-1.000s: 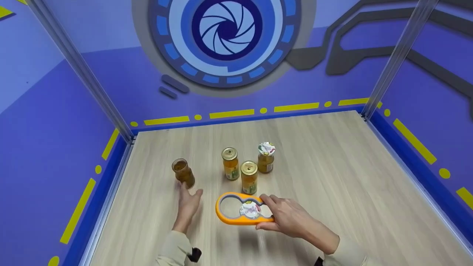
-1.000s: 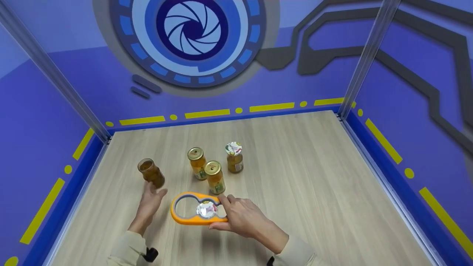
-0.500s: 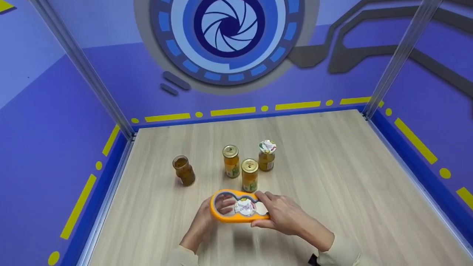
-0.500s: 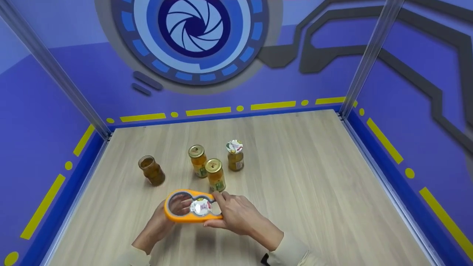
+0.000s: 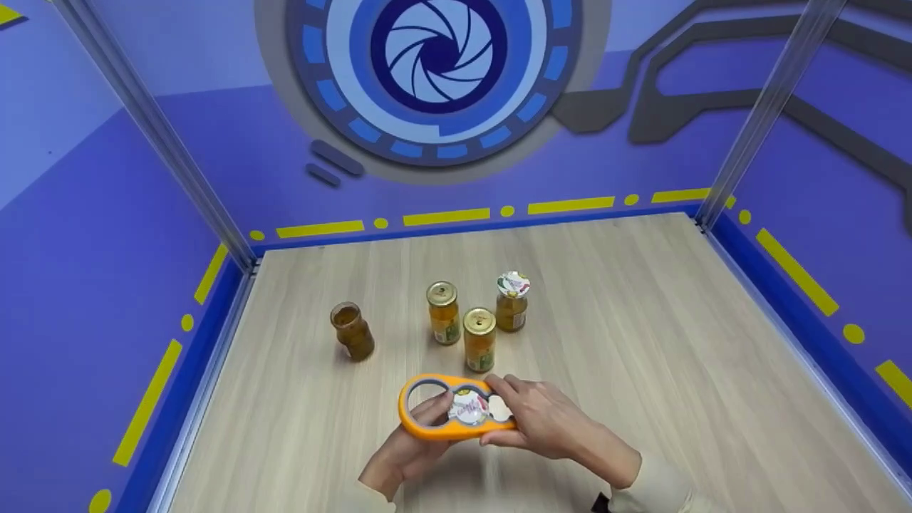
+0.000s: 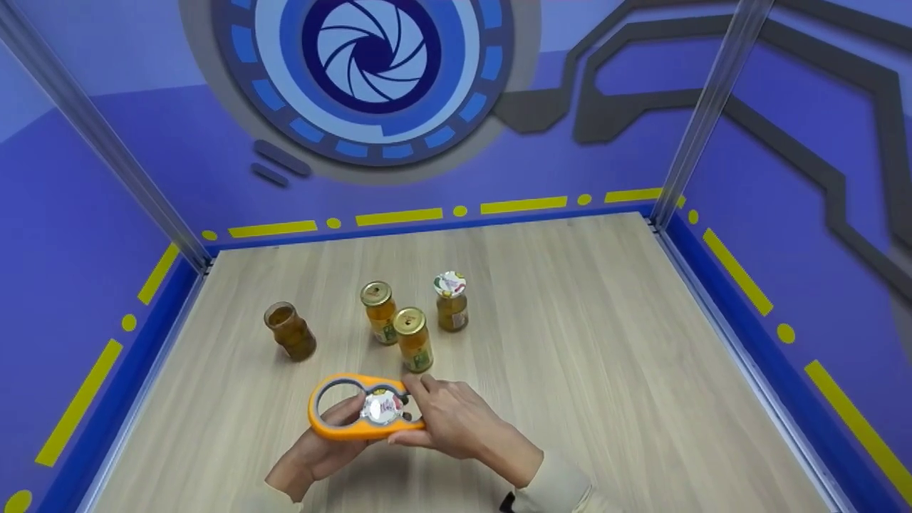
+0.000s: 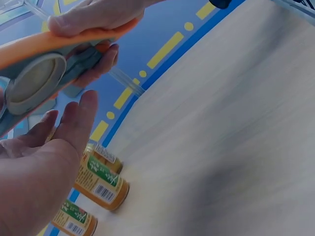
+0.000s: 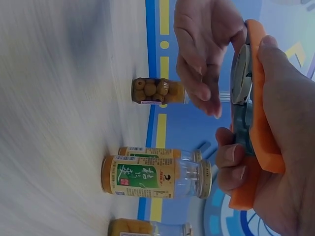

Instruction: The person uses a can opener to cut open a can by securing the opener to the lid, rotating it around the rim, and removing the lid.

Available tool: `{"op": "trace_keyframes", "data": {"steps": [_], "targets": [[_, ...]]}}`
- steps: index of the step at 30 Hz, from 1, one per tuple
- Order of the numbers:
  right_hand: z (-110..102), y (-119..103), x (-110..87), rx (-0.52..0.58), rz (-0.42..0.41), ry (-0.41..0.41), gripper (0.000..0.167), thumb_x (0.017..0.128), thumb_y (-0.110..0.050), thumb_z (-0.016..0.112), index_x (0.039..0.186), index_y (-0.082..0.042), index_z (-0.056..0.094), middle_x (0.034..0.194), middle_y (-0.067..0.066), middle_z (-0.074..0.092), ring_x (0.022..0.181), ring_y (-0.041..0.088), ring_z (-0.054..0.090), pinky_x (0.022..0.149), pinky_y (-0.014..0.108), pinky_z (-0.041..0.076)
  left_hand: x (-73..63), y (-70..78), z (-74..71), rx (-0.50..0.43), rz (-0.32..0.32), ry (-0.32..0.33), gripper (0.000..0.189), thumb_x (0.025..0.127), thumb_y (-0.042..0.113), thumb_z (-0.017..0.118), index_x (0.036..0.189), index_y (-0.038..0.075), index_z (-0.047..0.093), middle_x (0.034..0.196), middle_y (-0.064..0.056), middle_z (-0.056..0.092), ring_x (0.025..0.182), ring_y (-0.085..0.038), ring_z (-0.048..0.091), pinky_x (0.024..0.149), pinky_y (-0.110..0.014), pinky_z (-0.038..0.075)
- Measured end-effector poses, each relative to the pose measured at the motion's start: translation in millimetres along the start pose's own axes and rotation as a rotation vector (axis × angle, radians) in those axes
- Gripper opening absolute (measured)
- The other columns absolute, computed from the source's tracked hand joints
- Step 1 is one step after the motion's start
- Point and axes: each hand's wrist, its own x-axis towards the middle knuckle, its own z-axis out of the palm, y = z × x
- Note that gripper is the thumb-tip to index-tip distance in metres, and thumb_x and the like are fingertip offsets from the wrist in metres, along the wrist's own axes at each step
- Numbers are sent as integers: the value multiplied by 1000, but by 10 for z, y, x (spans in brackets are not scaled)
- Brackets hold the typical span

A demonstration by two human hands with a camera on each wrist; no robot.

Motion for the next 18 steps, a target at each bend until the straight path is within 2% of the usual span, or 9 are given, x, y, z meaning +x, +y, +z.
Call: {"op": "trace_keyframes", "data": {"steps": [5, 11, 18], "targets": [[6, -9, 6, 4, -22, 7, 77, 92, -73, 58, 142, -14, 49, 91, -3, 57, 63, 7, 44, 55, 23, 41, 8, -24, 63, -47, 4, -17, 67, 107, 38, 55, 152, -7, 34, 140, -17, 57, 124, -23, 59, 110, -36, 45], [25, -6, 3, 0, -46, 26, 77, 91, -70, 62, 143, -14, 50, 93, -3, 57, 65, 7, 44, 56, 23, 41, -9, -27, 83, -66, -1, -32, 61, 107, 29, 53, 150, -10, 33, 142, -20, 57, 126, -29, 60, 111, -37, 45], [50, 5, -15, -14, -43, 17, 80, 90, -75, 57, 143, -16, 50, 94, -4, 56, 64, 7, 43, 56, 22, 38, -7, -34, 73, -29, -5, -35, 55, 107, 23, 51, 149, -10, 38, 144, -20, 57, 131, -28, 57, 110, -36, 45]]}}
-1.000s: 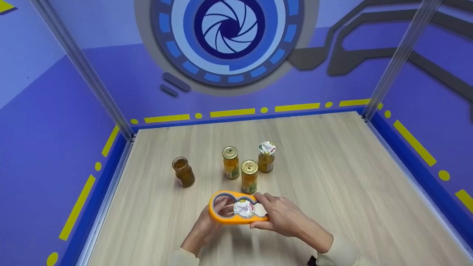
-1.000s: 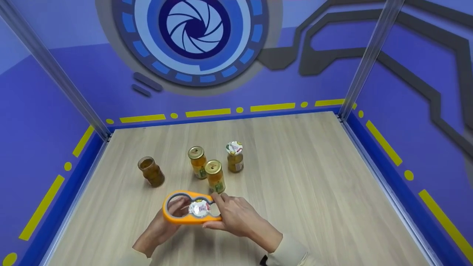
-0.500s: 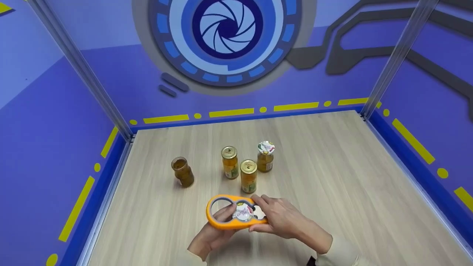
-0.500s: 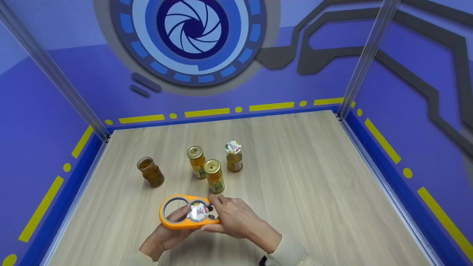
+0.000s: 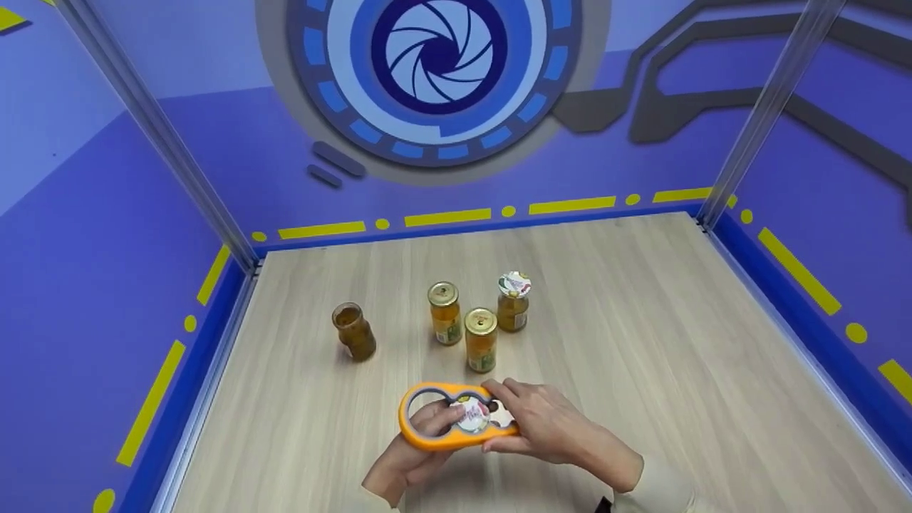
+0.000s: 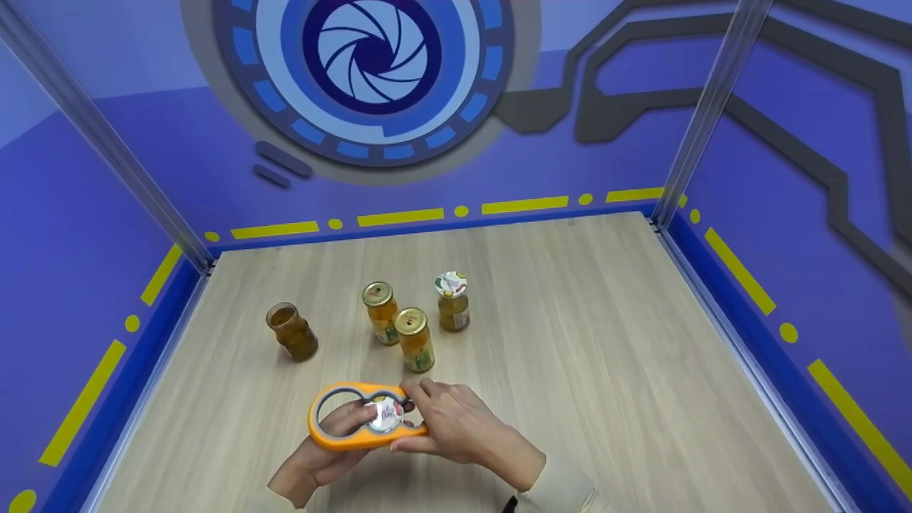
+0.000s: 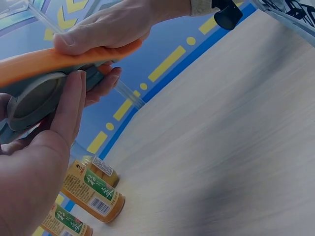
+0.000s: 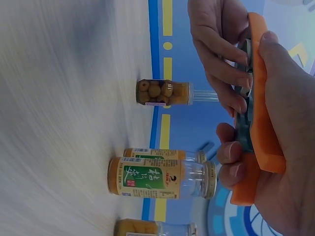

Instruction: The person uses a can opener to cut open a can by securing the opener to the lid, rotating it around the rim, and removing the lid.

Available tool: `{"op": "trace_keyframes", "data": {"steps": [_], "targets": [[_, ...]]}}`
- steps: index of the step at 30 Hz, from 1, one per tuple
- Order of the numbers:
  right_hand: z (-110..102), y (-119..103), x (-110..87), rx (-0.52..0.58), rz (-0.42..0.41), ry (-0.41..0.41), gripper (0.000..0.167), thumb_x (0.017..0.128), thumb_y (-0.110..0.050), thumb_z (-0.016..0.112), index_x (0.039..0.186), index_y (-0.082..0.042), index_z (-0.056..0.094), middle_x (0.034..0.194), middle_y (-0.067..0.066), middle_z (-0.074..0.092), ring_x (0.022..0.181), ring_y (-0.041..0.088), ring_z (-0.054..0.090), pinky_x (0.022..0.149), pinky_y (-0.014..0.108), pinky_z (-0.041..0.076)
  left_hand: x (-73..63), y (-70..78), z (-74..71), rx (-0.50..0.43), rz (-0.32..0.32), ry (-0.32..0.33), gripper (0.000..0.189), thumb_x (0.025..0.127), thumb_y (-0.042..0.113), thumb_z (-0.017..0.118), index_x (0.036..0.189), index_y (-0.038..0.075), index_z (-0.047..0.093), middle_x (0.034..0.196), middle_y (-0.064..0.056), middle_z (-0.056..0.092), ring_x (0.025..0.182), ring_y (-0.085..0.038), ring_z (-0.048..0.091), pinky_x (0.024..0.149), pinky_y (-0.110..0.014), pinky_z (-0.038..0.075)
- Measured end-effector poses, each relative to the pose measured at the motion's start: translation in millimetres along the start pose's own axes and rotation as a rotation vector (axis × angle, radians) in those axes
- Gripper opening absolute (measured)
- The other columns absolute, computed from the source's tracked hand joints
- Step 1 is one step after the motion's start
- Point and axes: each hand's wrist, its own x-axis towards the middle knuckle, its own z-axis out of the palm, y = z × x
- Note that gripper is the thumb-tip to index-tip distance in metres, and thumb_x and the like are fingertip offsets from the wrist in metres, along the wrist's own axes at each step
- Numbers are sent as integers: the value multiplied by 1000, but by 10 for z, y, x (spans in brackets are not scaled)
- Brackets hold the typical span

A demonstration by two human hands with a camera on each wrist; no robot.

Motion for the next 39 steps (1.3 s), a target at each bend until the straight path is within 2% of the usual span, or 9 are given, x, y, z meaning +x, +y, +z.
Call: {"op": "trace_keyframes", "data": {"steps": [4, 10, 14, 18, 24, 28, 32, 35, 39], "targets": [[6, 5, 6, -1, 1, -5, 80, 90, -75, 58, 143, -16, 50, 93, -4, 57, 64, 7, 43, 56, 22, 38, 4, -3, -21, 15, -5, -1, 54, 107, 22, 50, 149, -11, 39, 145, -21, 56, 132, -29, 56, 109, -35, 46], [14, 18, 6, -4, -22, 4, 80, 89, -74, 60, 143, -16, 50, 93, -5, 57, 65, 6, 42, 57, 22, 39, 3, -1, -28, 65, -25, 39, 52, 105, 22, 51, 146, -9, 43, 137, -16, 62, 118, -20, 62, 102, -31, 50], [20, 30, 6, -18, -51, 42, 79, 87, -70, 67, 142, -15, 51, 91, -6, 56, 63, 5, 41, 56, 22, 38, 1, -8, -38, 69, -17, 10, 51, 106, 21, 49, 146, -10, 42, 137, -17, 61, 117, -19, 62, 101, -30, 50], [43, 28, 11, -12, -60, 36, 79, 89, -72, 63, 143, -16, 50, 92, -7, 55, 64, 5, 41, 57, 21, 39, -17, -24, -40, 42, -16, 6, 52, 105, 18, 48, 147, -12, 40, 140, -19, 59, 121, -22, 61, 102, -31, 50], [28, 17, 37, 6, -42, 22, 77, 90, -73, 60, 142, -17, 51, 90, -9, 53, 63, 5, 41, 57, 22, 38, -5, -83, -26, -39, -17, 74, 55, 104, 14, 48, 151, -10, 32, 142, -20, 56, 122, -27, 61, 104, -40, 50], [20, 35, 45, 7, -14, 5, 77, 89, -73, 60, 142, -17, 51, 90, -5, 56, 62, 6, 41, 55, 22, 37, -1, -125, -55, -63, -13, 74, 55, 105, 17, 46, 153, -7, 33, 140, -20, 56, 119, -28, 62, 104, -42, 51], [33, 71, 26, 14, 11, -4, 78, 89, -73, 61, 142, -17, 52, 92, -5, 57, 64, 6, 43, 57, 22, 38, -18, -128, -119, -77, -8, 69, 54, 106, 22, 45, 153, -2, 41, 143, -23, 54, 121, -29, 61, 104, -43, 51], [46, 100, 12, 6, 5, 4, 78, 89, -73, 60, 141, -16, 52, 92, -8, 54, 65, 6, 43, 59, 22, 39, -46, -115, -182, -90, -8, 115, 53, 105, 28, 46, 151, 1, 47, 144, -24, 53, 119, -29, 62, 100, -43, 52], [55, 132, 0, 0, -10, 20, 77, 89, -72, 62, 140, -16, 53, 92, -11, 53, 65, 5, 43, 59, 22, 40, -107, -100, -298, -104, -1, 181, 52, 108, 30, 41, 152, 2, 44, 143, -23, 55, 119, -30, 61, 98, -44, 52]]}}
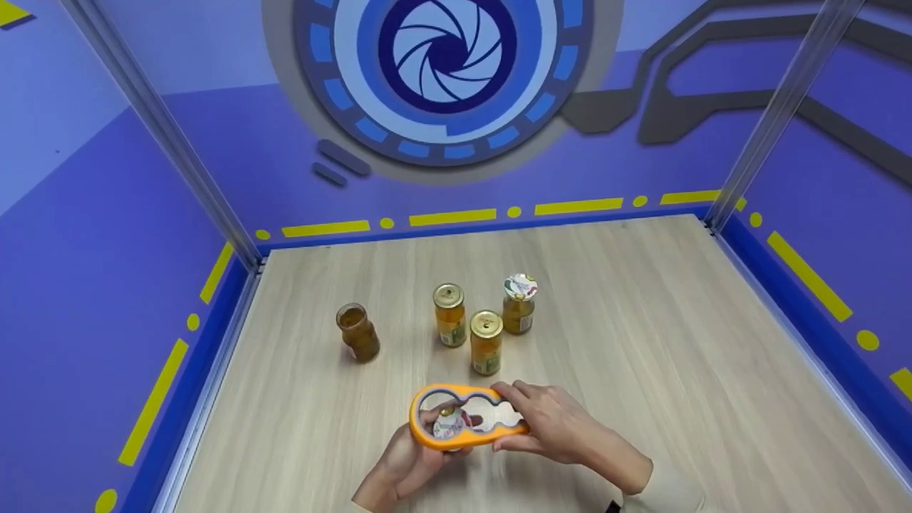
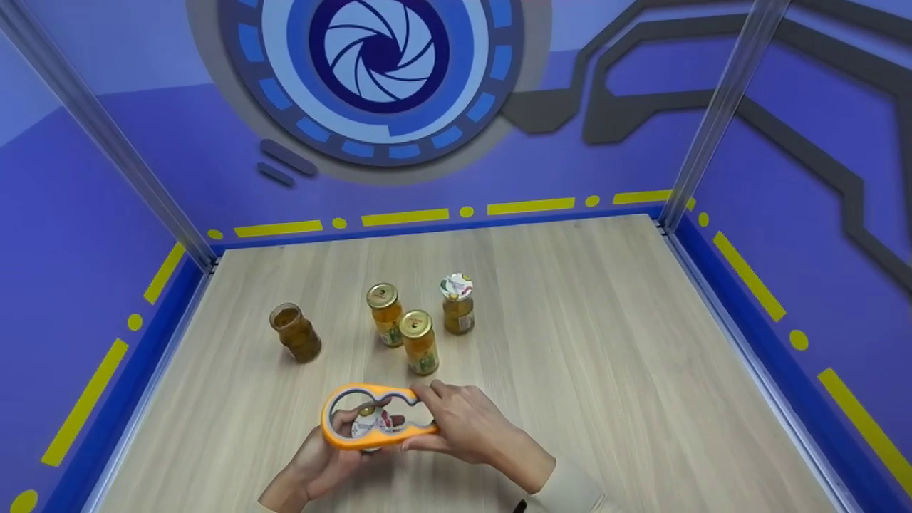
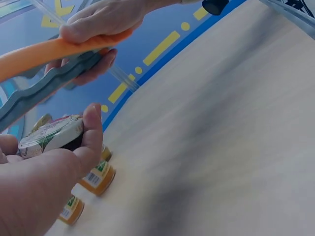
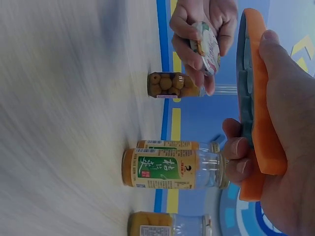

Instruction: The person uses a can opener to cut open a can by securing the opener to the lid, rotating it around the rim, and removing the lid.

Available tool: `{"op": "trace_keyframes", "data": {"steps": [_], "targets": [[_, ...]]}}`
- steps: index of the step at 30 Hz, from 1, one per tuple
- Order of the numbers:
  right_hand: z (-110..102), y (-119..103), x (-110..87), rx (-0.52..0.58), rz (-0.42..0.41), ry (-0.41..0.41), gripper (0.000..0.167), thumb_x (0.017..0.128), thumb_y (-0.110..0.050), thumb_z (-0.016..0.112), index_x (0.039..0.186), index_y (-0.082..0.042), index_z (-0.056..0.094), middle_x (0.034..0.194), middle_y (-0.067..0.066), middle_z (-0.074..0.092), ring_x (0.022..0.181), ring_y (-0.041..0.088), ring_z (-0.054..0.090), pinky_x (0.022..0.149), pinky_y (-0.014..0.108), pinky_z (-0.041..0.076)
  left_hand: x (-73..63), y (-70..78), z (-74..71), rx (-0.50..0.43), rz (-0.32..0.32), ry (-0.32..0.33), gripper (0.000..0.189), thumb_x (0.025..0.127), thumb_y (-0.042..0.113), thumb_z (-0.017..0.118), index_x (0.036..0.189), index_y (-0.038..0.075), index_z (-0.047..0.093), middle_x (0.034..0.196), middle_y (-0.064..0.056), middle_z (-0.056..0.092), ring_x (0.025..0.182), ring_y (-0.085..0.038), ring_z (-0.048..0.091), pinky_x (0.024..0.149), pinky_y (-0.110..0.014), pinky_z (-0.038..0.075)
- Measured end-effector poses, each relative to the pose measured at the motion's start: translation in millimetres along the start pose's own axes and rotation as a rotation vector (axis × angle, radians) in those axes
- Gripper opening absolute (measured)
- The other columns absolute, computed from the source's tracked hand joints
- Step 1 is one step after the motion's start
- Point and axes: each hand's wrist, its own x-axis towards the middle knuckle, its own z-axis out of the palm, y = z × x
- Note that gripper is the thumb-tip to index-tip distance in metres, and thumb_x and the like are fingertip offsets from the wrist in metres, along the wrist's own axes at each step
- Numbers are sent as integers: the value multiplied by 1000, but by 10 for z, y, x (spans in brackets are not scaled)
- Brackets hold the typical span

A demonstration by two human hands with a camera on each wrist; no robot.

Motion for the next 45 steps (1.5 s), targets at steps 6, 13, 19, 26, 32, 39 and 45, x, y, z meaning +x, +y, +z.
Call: {"op": "trace_keyframes", "data": {"steps": [6, 13, 19, 26, 32, 39, 45], "targets": [[-21, 44, -34, 25, 34, -11, 76, 88, -71, 64, 140, -15, 54, 93, -10, 56, 68, 3, 46, 59, 21, 42, -58, 79, -199, 17, 34, 51, 55, 109, 21, 25, 158, -5, 28, 157, -28, 36, 129, -30, 50, 99, -43, 46], [-49, 94, -85, 47, 89, -41, 77, 89, -74, 60, 139, -16, 55, 95, -9, 59, 70, 3, 49, 60, 22, 46, -145, 303, -447, 232, 78, 143, 58, 104, 12, 37, 157, -8, 25, 150, -26, 41, 124, -24, 52, 102, -43, 48], [-40, 135, -123, 47, 113, -46, 78, 88, -75, 59, 140, -16, 56, 96, -9, 59, 71, 4, 50, 60, 23, 46, -211, 563, -667, 471, 132, 333, 56, 105, 16, 44, 155, -5, 31, 112, -10, 49, 101, -21, 49, 92, -40, 45], [-37, 201, -202, 27, 108, -10, 78, 87, -75, 61, 138, -16, 57, 93, -9, 60, 71, 3, 51, 60, 24, 47, -314, 868, -890, 882, 212, 631, 55, 106, 31, 56, 151, 2, 47, 142, -23, 52, 127, -33, 52, 100, -48, 49], [-47, 254, -256, 8, 105, 33, 75, 87, -72, 65, 137, -17, 57, 92, -12, 58, 70, 2, 50, 60, 24, 47, -290, 1011, -945, 1049, 272, 706, 57, 103, 28, 62, 151, 2, 47, 135, -26, 45, 119, -36, 49, 93, -45, 48], [-62, 276, -297, 11, 124, 41, 71, 86, -63, 73, 138, -17, 56, 90, -11, 58, 67, 2, 49, 58, 23, 46, -146, 1064, -1020, 1140, 277, 768, 63, 101, 23, 65, 150, -7, 38, 137, -32, 40, 122, -45, 49, 98, -55, 47], [-70, 286, -308, -6, 128, 43, 75, 87, -72, 64, 138, -17, 56, 90, -11, 58, 67, 2, 48, 58, 23, 45, -17, 1051, -1085, 1195, 270, 816, 62, 98, 21, 67, 145, -11, 41, 137, -35, 40, 125, -47, 45, 102, -58, 42]]}}
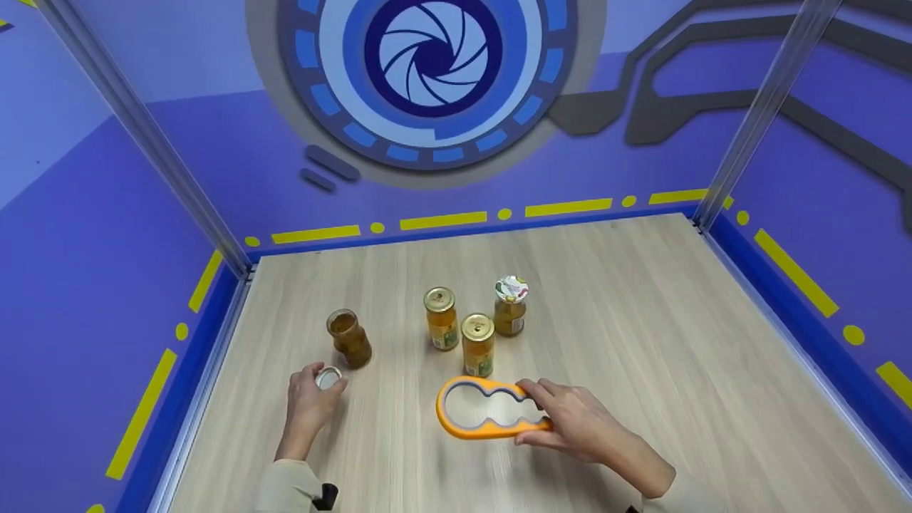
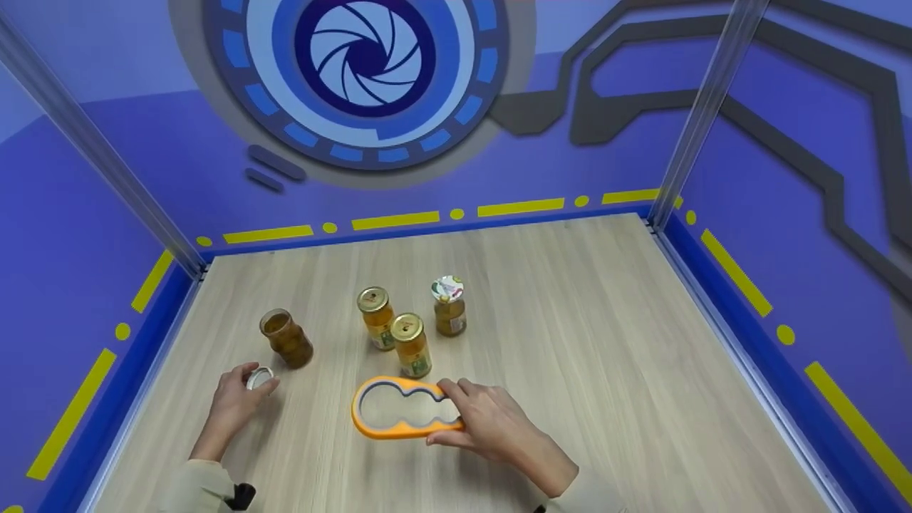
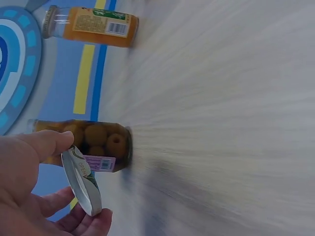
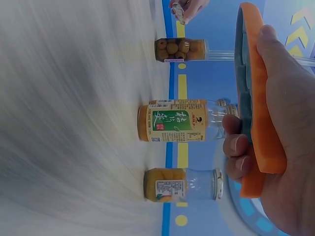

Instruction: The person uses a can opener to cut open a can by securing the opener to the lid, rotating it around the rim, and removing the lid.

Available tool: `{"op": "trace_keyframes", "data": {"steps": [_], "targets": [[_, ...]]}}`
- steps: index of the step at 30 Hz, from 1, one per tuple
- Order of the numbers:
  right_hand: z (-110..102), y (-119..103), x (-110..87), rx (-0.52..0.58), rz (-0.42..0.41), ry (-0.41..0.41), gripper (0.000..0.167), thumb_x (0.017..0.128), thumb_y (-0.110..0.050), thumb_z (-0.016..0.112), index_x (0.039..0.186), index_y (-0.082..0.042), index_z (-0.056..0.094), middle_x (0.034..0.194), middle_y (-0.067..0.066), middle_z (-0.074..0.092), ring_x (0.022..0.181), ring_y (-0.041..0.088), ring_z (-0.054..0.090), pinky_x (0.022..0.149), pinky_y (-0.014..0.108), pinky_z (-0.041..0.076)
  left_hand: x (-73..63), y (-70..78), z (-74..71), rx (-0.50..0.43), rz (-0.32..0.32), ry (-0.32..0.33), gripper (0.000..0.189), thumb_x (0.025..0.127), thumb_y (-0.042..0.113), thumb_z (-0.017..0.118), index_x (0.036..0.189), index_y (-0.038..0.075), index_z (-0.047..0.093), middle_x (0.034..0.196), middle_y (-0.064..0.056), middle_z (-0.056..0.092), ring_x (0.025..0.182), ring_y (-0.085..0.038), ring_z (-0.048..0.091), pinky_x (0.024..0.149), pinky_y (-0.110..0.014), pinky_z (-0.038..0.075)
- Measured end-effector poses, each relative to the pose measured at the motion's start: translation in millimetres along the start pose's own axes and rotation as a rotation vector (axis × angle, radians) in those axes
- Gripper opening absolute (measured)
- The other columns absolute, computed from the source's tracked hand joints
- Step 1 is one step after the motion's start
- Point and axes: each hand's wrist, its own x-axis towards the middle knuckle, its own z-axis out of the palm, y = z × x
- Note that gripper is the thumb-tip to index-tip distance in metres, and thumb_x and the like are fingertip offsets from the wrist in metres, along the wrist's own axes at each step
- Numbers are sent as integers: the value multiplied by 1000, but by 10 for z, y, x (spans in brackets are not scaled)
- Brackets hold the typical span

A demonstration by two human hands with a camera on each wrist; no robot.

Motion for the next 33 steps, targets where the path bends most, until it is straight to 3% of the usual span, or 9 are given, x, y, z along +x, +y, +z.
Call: {"op": "trace_keyframes", "data": {"steps": [9, 15, 26, 33], "targets": [[-10, 6, -16, 21, 36, -17, 76, 87, -72, 64, 139, -18, 56, 92, -11, 58, 69, 3, 50, 59, 23, 46, 124, -127, 151, 125, -10, 30, 58, 94, 18, 72, 139, -10, 49, 135, -31, 42, 128, -46, 38, 101, -57, 40], [-4, 21, -35, 17, 34, -6, 76, 86, -73, 63, 138, -19, 56, 93, -11, 59, 71, 3, 51, 60, 24, 46, 173, -172, 205, 162, -24, 13, 58, 94, 16, 71, 141, -9, 49, 137, -30, 40, 130, -45, 37, 104, -56, 39], [12, 37, -65, 41, 62, -34, 75, 86, -73, 64, 138, -19, 57, 95, -10, 61, 72, 2, 52, 60, 23, 46, 244, -261, 274, 274, 22, 59, 59, 93, 17, 74, 140, -11, 51, 132, -31, 44, 126, -45, 39, 103, -56, 38], [-2, 63, -83, 37, 86, -32, 69, 86, -61, 75, 137, -19, 57, 94, -10, 60, 70, 3, 51, 59, 24, 46, 257, -254, 319, 329, 69, 46, 71, 96, 26, 70, 145, -16, 42, 136, -36, 40, 129, -50, 36, 107, -60, 34]]}}
